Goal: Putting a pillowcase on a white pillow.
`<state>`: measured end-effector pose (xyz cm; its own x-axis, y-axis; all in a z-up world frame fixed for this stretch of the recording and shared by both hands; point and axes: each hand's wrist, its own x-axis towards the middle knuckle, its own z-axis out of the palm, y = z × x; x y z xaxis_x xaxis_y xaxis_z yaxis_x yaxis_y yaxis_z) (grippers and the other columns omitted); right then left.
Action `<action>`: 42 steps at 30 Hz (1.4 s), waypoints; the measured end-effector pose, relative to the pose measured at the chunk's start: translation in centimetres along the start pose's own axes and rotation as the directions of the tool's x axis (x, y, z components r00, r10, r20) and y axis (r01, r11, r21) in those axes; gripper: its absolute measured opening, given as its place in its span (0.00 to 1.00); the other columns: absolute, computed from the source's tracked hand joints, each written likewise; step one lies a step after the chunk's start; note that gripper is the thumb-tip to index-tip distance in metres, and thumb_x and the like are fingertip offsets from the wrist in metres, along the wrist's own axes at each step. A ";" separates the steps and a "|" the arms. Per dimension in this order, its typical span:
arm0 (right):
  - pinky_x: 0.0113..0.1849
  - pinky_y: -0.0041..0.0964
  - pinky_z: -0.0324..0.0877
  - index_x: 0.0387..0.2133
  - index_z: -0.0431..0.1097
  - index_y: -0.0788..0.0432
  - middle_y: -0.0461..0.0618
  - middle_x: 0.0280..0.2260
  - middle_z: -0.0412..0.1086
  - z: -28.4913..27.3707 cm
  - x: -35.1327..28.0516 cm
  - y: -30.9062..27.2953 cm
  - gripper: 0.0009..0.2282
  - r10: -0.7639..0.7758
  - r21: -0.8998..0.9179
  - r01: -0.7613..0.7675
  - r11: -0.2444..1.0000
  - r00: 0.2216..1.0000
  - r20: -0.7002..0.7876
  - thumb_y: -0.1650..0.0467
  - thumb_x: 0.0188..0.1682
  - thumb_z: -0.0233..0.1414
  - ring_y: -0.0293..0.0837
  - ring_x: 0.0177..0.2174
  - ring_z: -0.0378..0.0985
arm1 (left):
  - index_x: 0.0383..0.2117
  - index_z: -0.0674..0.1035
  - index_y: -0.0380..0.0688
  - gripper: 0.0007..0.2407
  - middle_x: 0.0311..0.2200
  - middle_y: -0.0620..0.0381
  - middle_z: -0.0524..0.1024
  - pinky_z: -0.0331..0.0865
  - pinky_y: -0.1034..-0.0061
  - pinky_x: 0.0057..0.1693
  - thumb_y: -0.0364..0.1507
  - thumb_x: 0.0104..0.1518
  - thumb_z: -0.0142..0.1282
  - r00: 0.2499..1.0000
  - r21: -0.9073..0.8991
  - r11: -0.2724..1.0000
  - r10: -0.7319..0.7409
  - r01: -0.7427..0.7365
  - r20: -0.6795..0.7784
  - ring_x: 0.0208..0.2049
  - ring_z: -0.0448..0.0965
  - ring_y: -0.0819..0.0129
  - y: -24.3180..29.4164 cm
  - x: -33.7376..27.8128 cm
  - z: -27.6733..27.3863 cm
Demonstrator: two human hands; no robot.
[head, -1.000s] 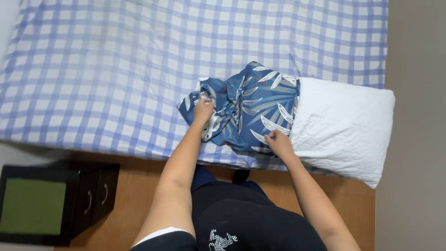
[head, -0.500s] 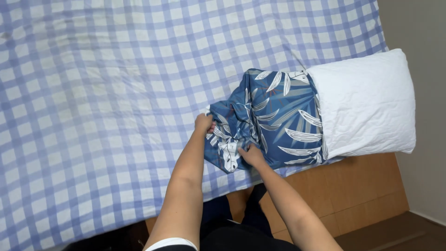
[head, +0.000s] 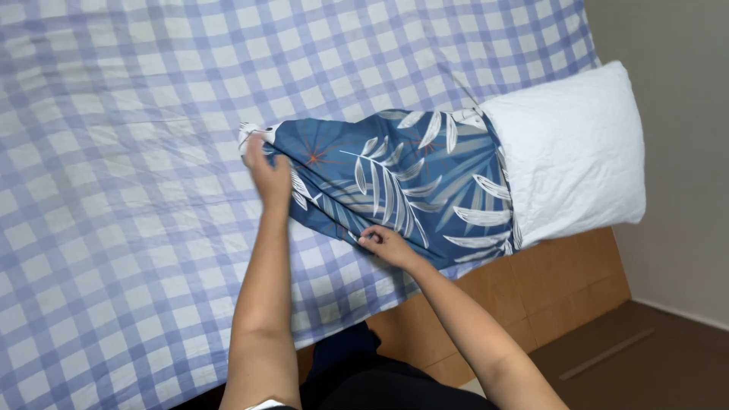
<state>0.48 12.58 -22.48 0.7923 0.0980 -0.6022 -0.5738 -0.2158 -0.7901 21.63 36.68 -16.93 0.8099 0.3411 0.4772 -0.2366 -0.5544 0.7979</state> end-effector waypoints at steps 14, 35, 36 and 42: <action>0.31 0.33 0.70 0.38 0.79 0.62 0.46 0.26 0.75 -23.9 -10.6 0.3 0.15 -0.097 -0.245 -0.039 0.969 0.849 -0.520 0.61 0.52 0.56 0.36 0.26 0.74 | 0.39 0.84 0.39 0.09 0.28 0.53 0.82 0.74 0.75 0.40 0.30 0.58 0.57 0.563 -0.192 0.871 -0.112 0.452 0.819 0.28 0.81 0.70 16.8 -17.0 11.6; 0.32 0.37 0.69 0.27 0.73 0.60 0.49 0.24 0.71 -46.7 -1.2 0.4 0.19 0.025 -0.567 -0.006 0.823 0.999 0.027 0.54 0.46 0.59 0.41 0.27 0.69 | 0.44 0.78 0.38 0.15 0.43 0.39 0.80 0.71 0.52 0.52 0.37 0.62 0.52 0.586 0.516 0.777 -0.619 0.361 0.523 0.47 0.79 0.40 23.9 -23.7 37.2; 0.32 0.37 0.69 0.27 0.73 0.60 0.49 0.24 0.71 -47.0 -2.1 0.0 0.19 0.032 -0.566 -0.011 0.825 0.999 0.028 0.54 0.46 0.59 0.41 0.27 0.69 | 0.44 0.78 0.38 0.15 0.43 0.39 0.80 0.71 0.52 0.52 0.37 0.62 0.52 0.581 0.520 0.774 -0.623 0.361 0.524 0.47 0.79 0.40 24.5 -24.4 36.7; 0.30 0.35 0.67 0.29 0.74 0.60 0.49 0.23 0.70 -48.9 -2.7 -4.1 0.15 0.018 -0.448 0.024 0.894 0.996 0.091 0.59 0.51 0.56 0.40 0.25 0.69 | 0.37 0.77 0.40 0.12 0.36 0.38 0.79 0.70 0.53 0.46 0.37 0.65 0.51 0.634 0.178 0.929 -0.352 0.323 0.688 0.41 0.78 0.39 27.3 -26.2 31.9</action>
<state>10.82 -34.33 -12.02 0.7597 0.1818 -0.6244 -0.4007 -0.6254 -0.6696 11.04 -11.63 -19.41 0.9664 -0.1108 -0.2318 0.1372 -0.5401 0.8304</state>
